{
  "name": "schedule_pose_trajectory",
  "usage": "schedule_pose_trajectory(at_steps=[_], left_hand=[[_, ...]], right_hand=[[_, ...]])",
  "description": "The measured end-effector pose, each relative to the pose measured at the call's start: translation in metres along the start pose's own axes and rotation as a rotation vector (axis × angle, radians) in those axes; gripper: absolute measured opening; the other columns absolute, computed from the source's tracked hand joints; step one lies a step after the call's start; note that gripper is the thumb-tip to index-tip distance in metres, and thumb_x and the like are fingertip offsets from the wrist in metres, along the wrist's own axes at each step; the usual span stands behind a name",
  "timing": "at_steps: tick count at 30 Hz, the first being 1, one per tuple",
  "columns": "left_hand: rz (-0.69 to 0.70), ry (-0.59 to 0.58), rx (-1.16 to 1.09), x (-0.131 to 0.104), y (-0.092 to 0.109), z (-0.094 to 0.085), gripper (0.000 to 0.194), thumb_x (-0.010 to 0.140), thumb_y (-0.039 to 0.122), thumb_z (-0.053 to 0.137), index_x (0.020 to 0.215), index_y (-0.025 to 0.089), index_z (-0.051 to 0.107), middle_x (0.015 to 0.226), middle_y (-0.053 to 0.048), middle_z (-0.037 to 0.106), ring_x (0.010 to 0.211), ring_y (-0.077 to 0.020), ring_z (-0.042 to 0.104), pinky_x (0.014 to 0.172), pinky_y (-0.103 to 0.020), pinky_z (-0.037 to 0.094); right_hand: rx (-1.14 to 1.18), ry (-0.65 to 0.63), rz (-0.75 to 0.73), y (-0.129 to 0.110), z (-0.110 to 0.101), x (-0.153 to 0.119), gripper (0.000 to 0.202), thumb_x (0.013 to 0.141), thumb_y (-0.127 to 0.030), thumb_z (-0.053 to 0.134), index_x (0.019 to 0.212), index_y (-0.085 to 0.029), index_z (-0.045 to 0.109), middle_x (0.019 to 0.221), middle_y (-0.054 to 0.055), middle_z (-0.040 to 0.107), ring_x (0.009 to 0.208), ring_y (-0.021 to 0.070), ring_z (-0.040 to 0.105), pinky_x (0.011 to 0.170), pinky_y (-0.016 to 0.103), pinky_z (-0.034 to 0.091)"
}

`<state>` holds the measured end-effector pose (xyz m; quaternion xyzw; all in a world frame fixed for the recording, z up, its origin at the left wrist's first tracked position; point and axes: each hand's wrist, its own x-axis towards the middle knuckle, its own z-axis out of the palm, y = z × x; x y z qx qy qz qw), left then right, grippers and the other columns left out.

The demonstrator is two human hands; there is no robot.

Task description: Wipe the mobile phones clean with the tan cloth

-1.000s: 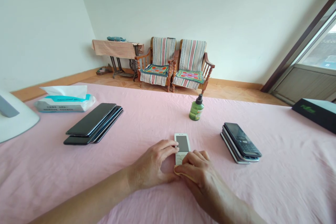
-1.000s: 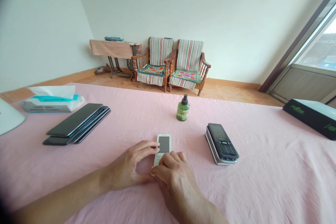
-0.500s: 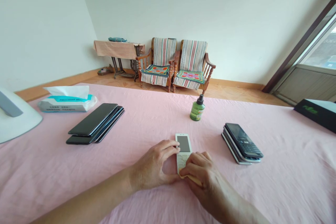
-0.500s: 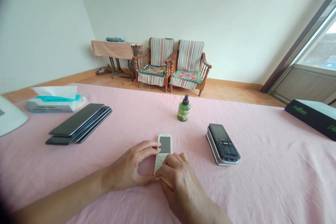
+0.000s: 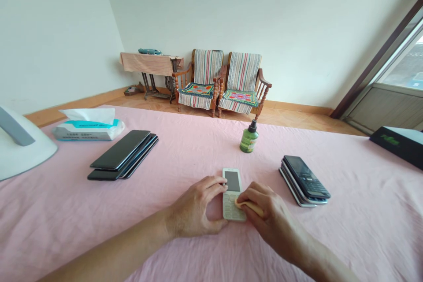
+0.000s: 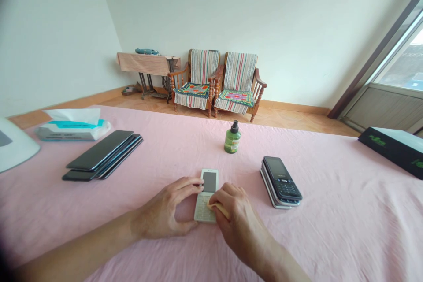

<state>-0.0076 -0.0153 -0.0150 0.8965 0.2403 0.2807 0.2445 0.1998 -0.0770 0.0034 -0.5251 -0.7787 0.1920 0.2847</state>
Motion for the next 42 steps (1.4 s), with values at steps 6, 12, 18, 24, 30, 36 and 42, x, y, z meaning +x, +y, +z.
schedule_pose_trajectory(at_steps=[6,12,18,24,30,36,42], left_hand=[[-0.014,-0.012,0.007,0.000,0.001,0.000,0.061,0.060,0.017,0.082,0.117,0.013,0.059,0.125,-0.016,0.059,0.116,-0.0288,0.056,0.101,-0.041,0.046],[-0.039,-0.016,-0.003,0.000,0.000,-0.001,0.059,0.064,0.025,0.086,0.116,0.014,0.060,0.124,-0.014,0.060,0.114,-0.0284,0.057,0.100,-0.041,0.047],[-0.045,-0.020,-0.011,0.000,0.000,0.000,0.058,0.064,0.026,0.085,0.116,0.017,0.061,0.126,-0.013,0.059,0.114,-0.0292,0.057,0.099,-0.043,0.047],[-0.046,-0.020,-0.010,0.000,0.000,-0.001,0.056,0.065,0.028,0.085,0.115,0.017,0.061,0.125,-0.013,0.060,0.114,-0.0289,0.057,0.099,-0.043,0.047],[-0.048,-0.024,-0.012,-0.001,-0.001,0.000,0.057,0.066,0.029,0.084,0.116,0.018,0.060,0.126,-0.013,0.059,0.115,-0.0293,0.057,0.099,-0.044,0.047],[-0.050,-0.016,-0.013,-0.001,-0.001,0.000,0.057,0.066,0.028,0.085,0.116,0.017,0.060,0.126,-0.014,0.059,0.115,-0.0286,0.057,0.099,-0.043,0.047],[-0.046,-0.018,-0.022,0.000,0.000,0.000,0.056,0.067,0.028,0.083,0.117,0.019,0.060,0.124,-0.012,0.060,0.115,-0.0291,0.057,0.099,-0.044,0.047]], right_hand=[[-0.085,-0.064,-0.058,-0.002,0.004,0.009,0.022,0.089,-0.003,0.053,0.085,-0.022,0.064,0.087,0.001,0.059,0.084,0.0178,0.052,0.076,0.032,0.035],[-0.149,-0.112,-0.106,-0.008,0.001,0.007,0.022,0.092,-0.005,0.052,0.082,-0.022,0.063,0.086,0.000,0.059,0.080,0.0160,0.050,0.074,0.031,0.031],[-0.174,-0.142,-0.103,-0.010,-0.002,0.009,0.021,0.094,-0.009,0.053,0.084,-0.023,0.065,0.087,0.000,0.060,0.081,0.0161,0.050,0.075,0.032,0.030],[-0.154,-0.151,-0.114,-0.010,-0.003,0.010,0.023,0.094,-0.008,0.051,0.084,-0.023,0.065,0.087,0.001,0.061,0.081,0.0159,0.052,0.075,0.032,0.031],[-0.186,-0.118,-0.088,-0.009,-0.003,0.009,0.021,0.094,-0.011,0.053,0.083,-0.024,0.065,0.085,0.001,0.060,0.081,0.0167,0.051,0.075,0.033,0.031],[-0.118,-0.171,-0.120,-0.013,-0.005,0.007,0.022,0.095,-0.010,0.052,0.083,-0.024,0.064,0.088,-0.001,0.061,0.083,0.0151,0.053,0.077,0.031,0.033],[-0.190,-0.109,-0.081,-0.012,-0.003,0.009,0.023,0.093,-0.007,0.052,0.084,-0.023,0.066,0.086,0.001,0.061,0.080,0.0159,0.053,0.074,0.031,0.033]])
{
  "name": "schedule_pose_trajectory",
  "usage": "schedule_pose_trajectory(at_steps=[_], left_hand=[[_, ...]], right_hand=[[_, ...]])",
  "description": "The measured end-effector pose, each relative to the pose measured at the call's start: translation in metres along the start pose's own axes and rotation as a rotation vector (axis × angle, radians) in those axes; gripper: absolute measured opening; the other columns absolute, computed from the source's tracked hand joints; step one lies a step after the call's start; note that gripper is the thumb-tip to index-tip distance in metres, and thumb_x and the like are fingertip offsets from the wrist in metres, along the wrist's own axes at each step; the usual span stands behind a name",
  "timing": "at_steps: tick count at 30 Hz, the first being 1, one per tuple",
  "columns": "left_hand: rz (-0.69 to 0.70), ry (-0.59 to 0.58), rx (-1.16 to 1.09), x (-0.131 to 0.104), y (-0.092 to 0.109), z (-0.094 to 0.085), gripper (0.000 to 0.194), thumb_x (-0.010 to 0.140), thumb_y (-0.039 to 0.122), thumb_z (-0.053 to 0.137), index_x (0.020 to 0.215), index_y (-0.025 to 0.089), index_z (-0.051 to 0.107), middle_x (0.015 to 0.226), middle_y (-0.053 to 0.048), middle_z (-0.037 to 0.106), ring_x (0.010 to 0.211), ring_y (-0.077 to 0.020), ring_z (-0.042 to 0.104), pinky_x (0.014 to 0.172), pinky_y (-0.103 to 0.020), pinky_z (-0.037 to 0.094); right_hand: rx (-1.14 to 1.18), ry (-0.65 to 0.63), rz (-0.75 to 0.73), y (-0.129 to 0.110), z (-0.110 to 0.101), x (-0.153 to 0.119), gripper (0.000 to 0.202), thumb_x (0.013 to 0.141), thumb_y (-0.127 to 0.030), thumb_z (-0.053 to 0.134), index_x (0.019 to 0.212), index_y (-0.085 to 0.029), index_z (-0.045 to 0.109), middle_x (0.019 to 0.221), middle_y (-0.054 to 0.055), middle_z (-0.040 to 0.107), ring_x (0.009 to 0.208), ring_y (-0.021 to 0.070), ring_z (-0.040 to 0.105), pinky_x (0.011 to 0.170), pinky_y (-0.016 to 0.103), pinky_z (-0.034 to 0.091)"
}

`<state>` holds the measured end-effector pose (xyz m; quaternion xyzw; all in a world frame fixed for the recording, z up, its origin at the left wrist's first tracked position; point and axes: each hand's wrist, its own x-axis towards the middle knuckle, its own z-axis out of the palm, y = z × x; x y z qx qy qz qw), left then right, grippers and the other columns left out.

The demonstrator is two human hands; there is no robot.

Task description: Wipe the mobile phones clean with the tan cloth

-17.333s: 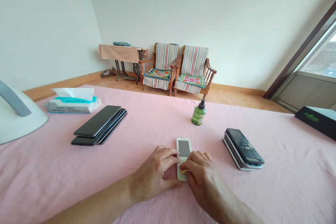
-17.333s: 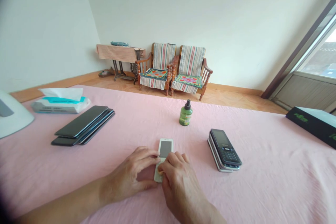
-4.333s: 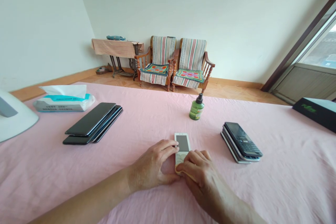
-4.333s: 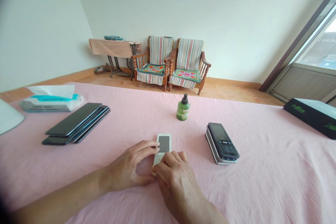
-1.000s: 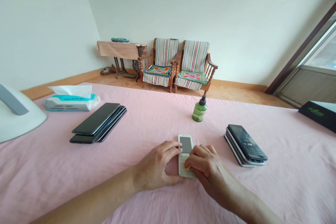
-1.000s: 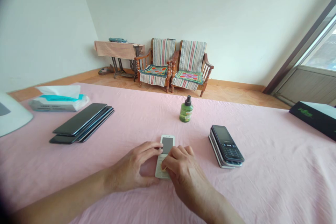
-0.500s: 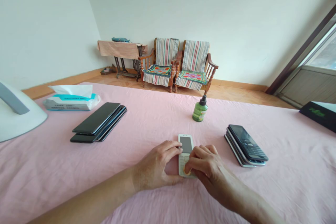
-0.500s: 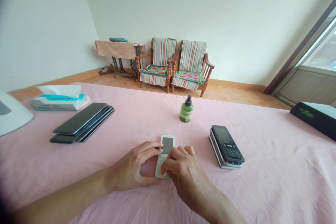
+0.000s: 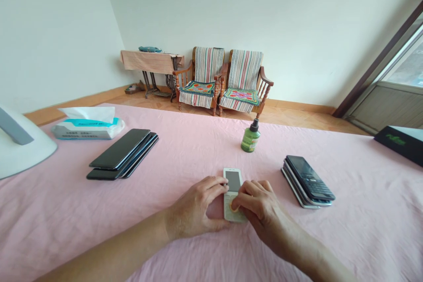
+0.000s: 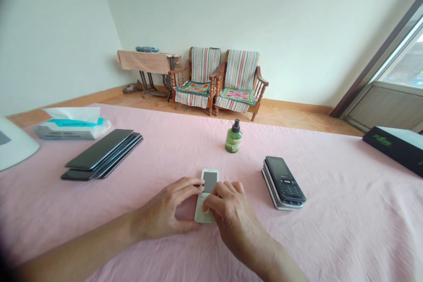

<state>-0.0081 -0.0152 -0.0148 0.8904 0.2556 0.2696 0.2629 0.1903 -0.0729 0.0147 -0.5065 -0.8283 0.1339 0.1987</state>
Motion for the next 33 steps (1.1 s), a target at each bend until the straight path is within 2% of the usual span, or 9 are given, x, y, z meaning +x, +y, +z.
schedule_pose_trajectory(at_steps=[5,10,13,19,26,30,33], left_hand=[[-0.006,0.000,0.008,0.000,0.000,-0.001,0.057,0.065,0.028,0.085,0.115,0.016,0.061,0.125,-0.014,0.060,0.115,-0.0287,0.057,0.100,-0.042,0.048],[-0.016,-0.023,0.040,0.000,0.000,-0.002,0.058,0.064,0.029,0.085,0.116,0.016,0.061,0.128,-0.015,0.059,0.117,-0.0297,0.056,0.101,-0.043,0.046],[-0.013,-0.025,0.046,0.000,-0.001,-0.001,0.059,0.064,0.029,0.085,0.117,0.016,0.061,0.129,-0.016,0.058,0.119,-0.0301,0.055,0.101,-0.044,0.046],[-0.008,-0.038,0.055,0.000,-0.002,-0.001,0.063,0.062,0.024,0.087,0.118,0.013,0.060,0.128,-0.017,0.058,0.118,-0.0290,0.055,0.102,-0.042,0.046],[-0.008,-0.015,0.030,0.000,0.000,-0.001,0.059,0.066,0.028,0.084,0.118,0.017,0.060,0.127,-0.014,0.059,0.117,-0.0288,0.056,0.101,-0.043,0.047],[-0.012,-0.029,0.032,0.000,0.001,-0.001,0.060,0.065,0.025,0.084,0.119,0.017,0.060,0.127,-0.014,0.059,0.117,-0.0284,0.056,0.101,-0.043,0.046],[-0.014,-0.036,0.038,0.000,0.001,-0.001,0.060,0.064,0.025,0.085,0.118,0.016,0.060,0.127,-0.014,0.059,0.117,-0.0284,0.056,0.102,-0.042,0.046]], right_hand=[[0.108,-0.094,-0.098,-0.001,-0.008,-0.008,0.024,0.092,-0.005,0.053,0.080,-0.023,0.063,0.089,-0.002,0.063,0.083,0.0136,0.056,0.077,0.030,0.035],[0.146,0.054,0.012,0.021,-0.013,-0.015,0.022,0.094,-0.010,0.049,0.088,-0.025,0.065,0.088,0.001,0.060,0.083,0.0163,0.055,0.073,0.030,0.039],[0.156,0.056,0.031,0.029,-0.008,-0.014,0.022,0.094,-0.011,0.048,0.088,-0.024,0.065,0.089,0.002,0.060,0.084,0.0172,0.056,0.075,0.030,0.040],[0.130,0.044,0.029,0.022,0.004,-0.011,0.023,0.093,-0.007,0.048,0.087,-0.023,0.063,0.089,0.001,0.059,0.085,0.0167,0.055,0.076,0.031,0.038],[0.134,-0.045,-0.026,0.012,-0.002,-0.011,0.024,0.092,-0.006,0.051,0.082,-0.024,0.063,0.086,-0.002,0.058,0.081,0.0147,0.052,0.075,0.029,0.034],[0.087,0.003,0.005,0.014,-0.001,-0.010,0.023,0.091,-0.005,0.052,0.084,-0.023,0.064,0.086,0.000,0.058,0.081,0.0158,0.052,0.075,0.031,0.032],[0.084,-0.023,0.009,0.015,-0.004,-0.010,0.023,0.093,-0.007,0.051,0.083,-0.023,0.063,0.086,0.000,0.059,0.081,0.0160,0.052,0.074,0.031,0.032]])
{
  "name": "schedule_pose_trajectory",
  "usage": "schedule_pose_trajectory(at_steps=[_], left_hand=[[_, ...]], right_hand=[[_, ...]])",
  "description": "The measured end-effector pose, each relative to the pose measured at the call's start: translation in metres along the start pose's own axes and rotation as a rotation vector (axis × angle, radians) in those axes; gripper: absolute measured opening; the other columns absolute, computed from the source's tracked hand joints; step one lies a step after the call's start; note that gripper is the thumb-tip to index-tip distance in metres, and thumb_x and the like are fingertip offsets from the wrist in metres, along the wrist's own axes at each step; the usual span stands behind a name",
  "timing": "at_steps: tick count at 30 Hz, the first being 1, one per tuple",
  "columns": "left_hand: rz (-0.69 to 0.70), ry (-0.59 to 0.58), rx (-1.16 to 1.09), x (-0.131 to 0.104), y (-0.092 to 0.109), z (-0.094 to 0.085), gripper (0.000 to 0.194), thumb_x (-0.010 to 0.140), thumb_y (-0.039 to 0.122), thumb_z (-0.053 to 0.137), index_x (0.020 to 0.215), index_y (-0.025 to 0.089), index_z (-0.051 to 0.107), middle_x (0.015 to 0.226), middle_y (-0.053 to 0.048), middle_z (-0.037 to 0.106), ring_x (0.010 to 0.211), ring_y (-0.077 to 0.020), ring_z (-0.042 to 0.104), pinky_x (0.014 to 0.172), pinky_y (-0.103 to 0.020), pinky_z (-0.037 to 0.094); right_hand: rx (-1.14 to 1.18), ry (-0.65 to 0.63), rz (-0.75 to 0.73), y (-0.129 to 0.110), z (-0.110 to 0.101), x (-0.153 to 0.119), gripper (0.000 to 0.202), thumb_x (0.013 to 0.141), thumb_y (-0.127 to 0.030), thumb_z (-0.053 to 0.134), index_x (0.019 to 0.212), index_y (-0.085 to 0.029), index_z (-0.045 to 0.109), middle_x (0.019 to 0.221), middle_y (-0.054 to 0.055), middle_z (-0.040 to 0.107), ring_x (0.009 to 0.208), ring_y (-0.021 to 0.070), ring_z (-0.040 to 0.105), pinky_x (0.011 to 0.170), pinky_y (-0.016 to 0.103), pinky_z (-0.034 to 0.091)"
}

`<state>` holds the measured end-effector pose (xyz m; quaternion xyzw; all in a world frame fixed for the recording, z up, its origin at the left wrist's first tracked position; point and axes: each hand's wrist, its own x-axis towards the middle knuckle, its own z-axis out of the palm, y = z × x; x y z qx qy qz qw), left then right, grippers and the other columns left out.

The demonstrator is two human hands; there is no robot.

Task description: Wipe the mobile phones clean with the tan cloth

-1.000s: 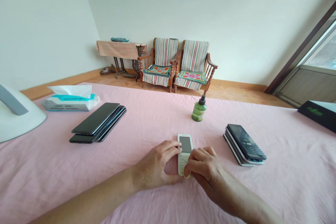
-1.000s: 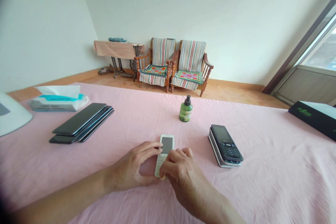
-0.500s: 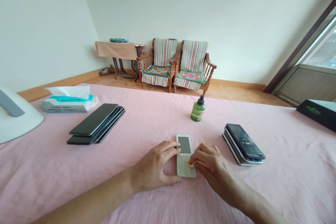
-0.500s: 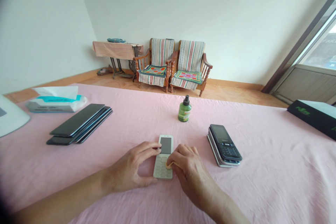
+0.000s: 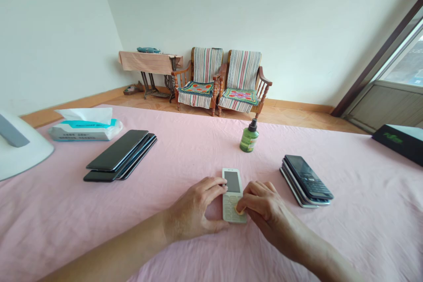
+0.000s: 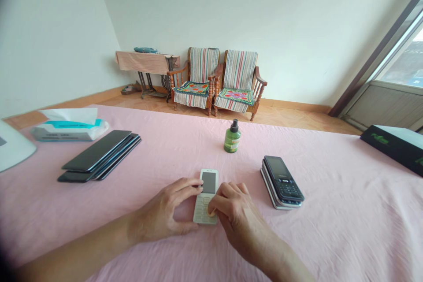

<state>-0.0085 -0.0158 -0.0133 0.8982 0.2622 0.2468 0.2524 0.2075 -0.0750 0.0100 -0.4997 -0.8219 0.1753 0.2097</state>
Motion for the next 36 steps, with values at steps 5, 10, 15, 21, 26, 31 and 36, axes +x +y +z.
schedule_pose_trajectory(at_steps=[5,10,15,21,26,31,36], left_hand=[[0.002,-0.002,0.001,0.000,-0.001,0.000,0.060,0.065,0.026,0.085,0.118,0.014,0.060,0.128,-0.015,0.059,0.118,-0.0284,0.055,0.102,-0.041,0.046],[0.000,-0.012,0.011,0.001,-0.001,0.000,0.062,0.065,0.026,0.085,0.120,0.013,0.060,0.128,-0.015,0.058,0.118,-0.0280,0.055,0.103,-0.041,0.045],[0.007,0.008,-0.008,0.000,-0.001,0.000,0.059,0.066,0.028,0.085,0.117,0.014,0.061,0.125,-0.014,0.060,0.118,-0.0284,0.055,0.102,-0.041,0.046],[0.008,0.012,-0.017,0.000,-0.002,0.001,0.060,0.066,0.027,0.084,0.120,0.018,0.059,0.127,-0.013,0.059,0.117,-0.0286,0.056,0.101,-0.043,0.046],[0.010,0.025,-0.016,0.000,-0.003,0.001,0.059,0.066,0.029,0.085,0.118,0.017,0.059,0.126,-0.014,0.060,0.117,-0.0291,0.056,0.100,-0.044,0.046],[0.004,0.009,0.013,-0.001,-0.004,0.001,0.062,0.063,0.026,0.086,0.117,0.014,0.060,0.129,-0.016,0.057,0.118,-0.0294,0.055,0.101,-0.043,0.046],[0.014,0.018,0.001,-0.001,-0.004,0.001,0.059,0.065,0.027,0.084,0.118,0.016,0.059,0.129,-0.015,0.057,0.119,-0.0288,0.055,0.101,-0.043,0.046]], right_hand=[[0.044,-0.051,-0.009,0.001,-0.002,0.000,0.023,0.094,-0.008,0.051,0.081,-0.023,0.062,0.088,-0.002,0.059,0.083,0.0148,0.053,0.076,0.031,0.033],[0.032,-0.017,0.011,0.002,-0.002,0.000,0.023,0.094,-0.008,0.049,0.083,-0.023,0.063,0.087,-0.001,0.058,0.082,0.0153,0.053,0.076,0.031,0.033],[0.094,-0.081,-0.010,0.000,-0.002,-0.001,0.023,0.092,-0.006,0.051,0.080,-0.023,0.061,0.088,-0.003,0.059,0.082,0.0135,0.054,0.077,0.031,0.033],[0.096,-0.021,0.026,0.000,0.002,-0.002,0.025,0.091,-0.002,0.049,0.083,-0.022,0.062,0.088,-0.001,0.059,0.083,0.0144,0.054,0.077,0.030,0.034],[0.175,-0.147,-0.036,0.000,-0.010,-0.008,0.024,0.091,-0.006,0.053,0.079,-0.024,0.063,0.088,-0.004,0.062,0.085,0.0130,0.056,0.080,0.029,0.036],[0.166,0.101,0.084,0.016,-0.005,-0.003,0.023,0.091,-0.007,0.049,0.087,-0.024,0.065,0.089,0.000,0.060,0.084,0.0159,0.057,0.076,0.030,0.039],[0.122,0.144,0.074,0.026,0.010,0.003,0.022,0.091,-0.008,0.047,0.088,-0.022,0.063,0.090,0.002,0.060,0.083,0.0174,0.057,0.079,0.034,0.039]])
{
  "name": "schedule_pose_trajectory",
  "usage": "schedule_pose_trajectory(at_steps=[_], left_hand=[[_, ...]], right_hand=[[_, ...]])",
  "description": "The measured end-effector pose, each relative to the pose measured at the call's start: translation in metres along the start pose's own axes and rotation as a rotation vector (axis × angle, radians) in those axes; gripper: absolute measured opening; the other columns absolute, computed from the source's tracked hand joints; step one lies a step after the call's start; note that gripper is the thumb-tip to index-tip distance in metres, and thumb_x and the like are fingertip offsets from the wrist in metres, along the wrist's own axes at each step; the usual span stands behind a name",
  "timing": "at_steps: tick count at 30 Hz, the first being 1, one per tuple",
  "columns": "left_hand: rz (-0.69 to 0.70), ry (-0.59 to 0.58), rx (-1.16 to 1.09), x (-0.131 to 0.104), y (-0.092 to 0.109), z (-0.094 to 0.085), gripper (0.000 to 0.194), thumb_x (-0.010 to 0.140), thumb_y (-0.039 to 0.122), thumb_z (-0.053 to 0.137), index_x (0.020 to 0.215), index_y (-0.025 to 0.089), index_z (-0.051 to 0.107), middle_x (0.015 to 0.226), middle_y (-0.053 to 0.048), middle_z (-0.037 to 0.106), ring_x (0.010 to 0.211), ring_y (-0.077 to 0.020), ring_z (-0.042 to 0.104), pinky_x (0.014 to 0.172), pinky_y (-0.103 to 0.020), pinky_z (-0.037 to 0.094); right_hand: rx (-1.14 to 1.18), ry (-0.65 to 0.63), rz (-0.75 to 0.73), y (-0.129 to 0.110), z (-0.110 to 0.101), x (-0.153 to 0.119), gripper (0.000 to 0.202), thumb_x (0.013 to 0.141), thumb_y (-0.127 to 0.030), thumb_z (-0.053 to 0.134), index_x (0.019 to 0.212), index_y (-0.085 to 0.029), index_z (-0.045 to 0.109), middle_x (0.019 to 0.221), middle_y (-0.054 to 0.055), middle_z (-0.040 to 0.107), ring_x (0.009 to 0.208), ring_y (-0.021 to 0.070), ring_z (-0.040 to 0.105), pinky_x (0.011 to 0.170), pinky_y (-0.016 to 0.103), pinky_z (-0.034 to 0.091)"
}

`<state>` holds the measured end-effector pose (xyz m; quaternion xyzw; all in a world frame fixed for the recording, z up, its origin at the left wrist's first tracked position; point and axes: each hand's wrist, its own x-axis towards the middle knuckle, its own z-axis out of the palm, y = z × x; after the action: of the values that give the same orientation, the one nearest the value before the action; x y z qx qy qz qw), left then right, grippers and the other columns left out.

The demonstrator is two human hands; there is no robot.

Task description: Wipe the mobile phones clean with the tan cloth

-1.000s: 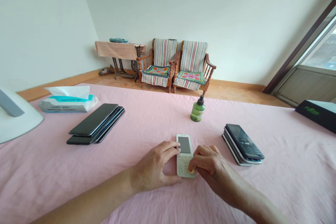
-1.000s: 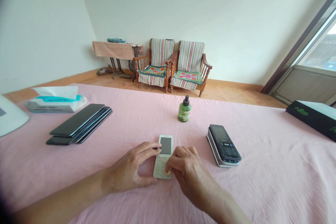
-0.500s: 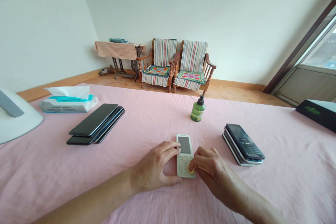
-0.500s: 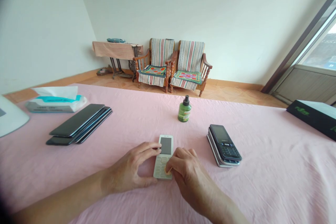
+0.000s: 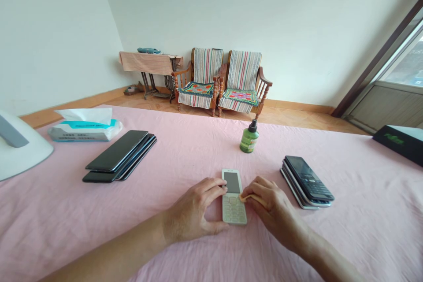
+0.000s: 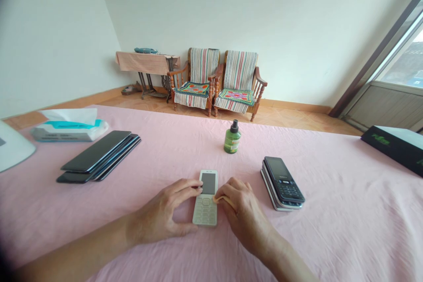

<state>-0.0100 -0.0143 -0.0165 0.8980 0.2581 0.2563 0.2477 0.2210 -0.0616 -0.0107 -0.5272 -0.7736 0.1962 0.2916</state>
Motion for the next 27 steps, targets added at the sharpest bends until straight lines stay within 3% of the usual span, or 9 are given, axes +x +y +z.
schedule_pose_trajectory(at_steps=[8,15,20,23,27], left_hand=[[-0.013,-0.002,-0.005,0.000,0.000,0.000,0.060,0.065,0.027,0.084,0.119,0.018,0.059,0.129,-0.014,0.058,0.118,-0.0291,0.055,0.101,-0.043,0.046],[-0.010,-0.012,0.003,0.001,0.001,0.000,0.061,0.064,0.024,0.085,0.118,0.014,0.059,0.129,-0.016,0.057,0.119,-0.0293,0.054,0.102,-0.043,0.045],[-0.007,-0.007,-0.013,0.001,0.001,-0.001,0.061,0.063,0.024,0.086,0.117,0.014,0.060,0.128,-0.015,0.058,0.118,-0.0290,0.055,0.102,-0.042,0.046],[-0.010,-0.007,-0.013,0.001,0.002,-0.001,0.062,0.062,0.023,0.087,0.117,0.012,0.060,0.126,-0.016,0.059,0.118,-0.0294,0.055,0.102,-0.042,0.045],[-0.010,-0.005,-0.024,0.002,0.004,-0.002,0.062,0.062,0.024,0.086,0.117,0.016,0.060,0.127,-0.015,0.059,0.117,-0.0295,0.056,0.101,-0.044,0.046]], right_hand=[[0.083,-0.223,-0.011,-0.014,-0.013,-0.006,0.024,0.089,-0.007,0.051,0.078,-0.022,0.067,0.085,0.000,0.062,0.081,0.0149,0.059,0.077,0.029,0.041],[0.096,-0.106,0.001,-0.010,-0.006,-0.002,0.025,0.087,-0.001,0.049,0.081,-0.020,0.065,0.085,0.001,0.060,0.081,0.0140,0.058,0.072,0.026,0.042],[0.173,-0.257,-0.004,-0.021,-0.017,-0.004,0.026,0.084,0.000,0.053,0.077,-0.021,0.067,0.084,-0.001,0.062,0.078,0.0115,0.060,0.071,0.023,0.043],[0.150,-0.169,-0.004,-0.025,-0.019,-0.002,0.024,0.085,-0.003,0.053,0.080,-0.021,0.067,0.084,0.000,0.062,0.077,0.0121,0.060,0.069,0.023,0.043],[0.056,0.022,0.016,-0.019,-0.005,0.007,0.018,0.087,-0.007,0.052,0.084,-0.019,0.066,0.083,0.002,0.061,0.074,0.0148,0.059,0.066,0.026,0.042]])
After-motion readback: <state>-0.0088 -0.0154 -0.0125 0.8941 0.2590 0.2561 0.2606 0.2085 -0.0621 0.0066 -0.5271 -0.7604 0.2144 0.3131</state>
